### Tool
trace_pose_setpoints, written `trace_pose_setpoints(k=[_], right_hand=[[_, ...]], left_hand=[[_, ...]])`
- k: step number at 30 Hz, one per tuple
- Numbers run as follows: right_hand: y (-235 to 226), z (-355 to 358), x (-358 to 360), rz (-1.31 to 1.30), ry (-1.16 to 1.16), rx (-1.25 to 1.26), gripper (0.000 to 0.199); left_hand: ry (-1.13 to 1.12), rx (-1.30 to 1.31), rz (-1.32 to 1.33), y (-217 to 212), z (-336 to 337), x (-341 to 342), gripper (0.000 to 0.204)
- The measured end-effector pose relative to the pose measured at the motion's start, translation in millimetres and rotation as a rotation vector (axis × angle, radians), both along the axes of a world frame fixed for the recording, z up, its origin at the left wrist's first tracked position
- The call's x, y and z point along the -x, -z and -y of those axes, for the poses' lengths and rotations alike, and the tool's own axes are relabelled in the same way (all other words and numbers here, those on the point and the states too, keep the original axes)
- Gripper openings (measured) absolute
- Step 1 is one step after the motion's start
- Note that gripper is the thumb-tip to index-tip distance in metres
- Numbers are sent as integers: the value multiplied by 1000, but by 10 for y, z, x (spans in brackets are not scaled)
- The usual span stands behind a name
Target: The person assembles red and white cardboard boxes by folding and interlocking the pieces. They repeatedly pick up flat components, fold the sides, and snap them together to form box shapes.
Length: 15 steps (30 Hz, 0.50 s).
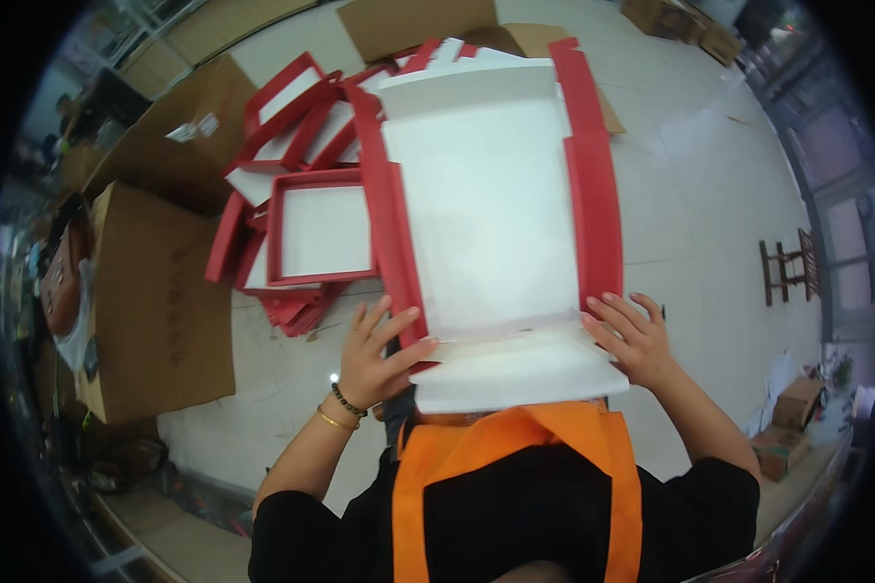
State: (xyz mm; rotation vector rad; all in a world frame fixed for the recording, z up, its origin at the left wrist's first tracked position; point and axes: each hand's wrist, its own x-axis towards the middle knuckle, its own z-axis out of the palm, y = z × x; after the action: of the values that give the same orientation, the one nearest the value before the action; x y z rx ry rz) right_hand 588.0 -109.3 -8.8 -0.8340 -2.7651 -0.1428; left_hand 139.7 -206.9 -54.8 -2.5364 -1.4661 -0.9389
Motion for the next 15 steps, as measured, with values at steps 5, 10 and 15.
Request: trace_pose_setpoints(k=[5, 10, 15], right_hand=[[33, -18, 122, -285, 65, 86, 38], [157, -16, 289, -581, 161, 251, 45], [211, 61, 519, -886, 495, 537, 60]], left_hand=[[-82, 73, 285, -159, -49, -220, 8], [-264, 49, 448, -162, -150, -425, 30], [-460, -62, 544, -156, -215, -654, 33]])
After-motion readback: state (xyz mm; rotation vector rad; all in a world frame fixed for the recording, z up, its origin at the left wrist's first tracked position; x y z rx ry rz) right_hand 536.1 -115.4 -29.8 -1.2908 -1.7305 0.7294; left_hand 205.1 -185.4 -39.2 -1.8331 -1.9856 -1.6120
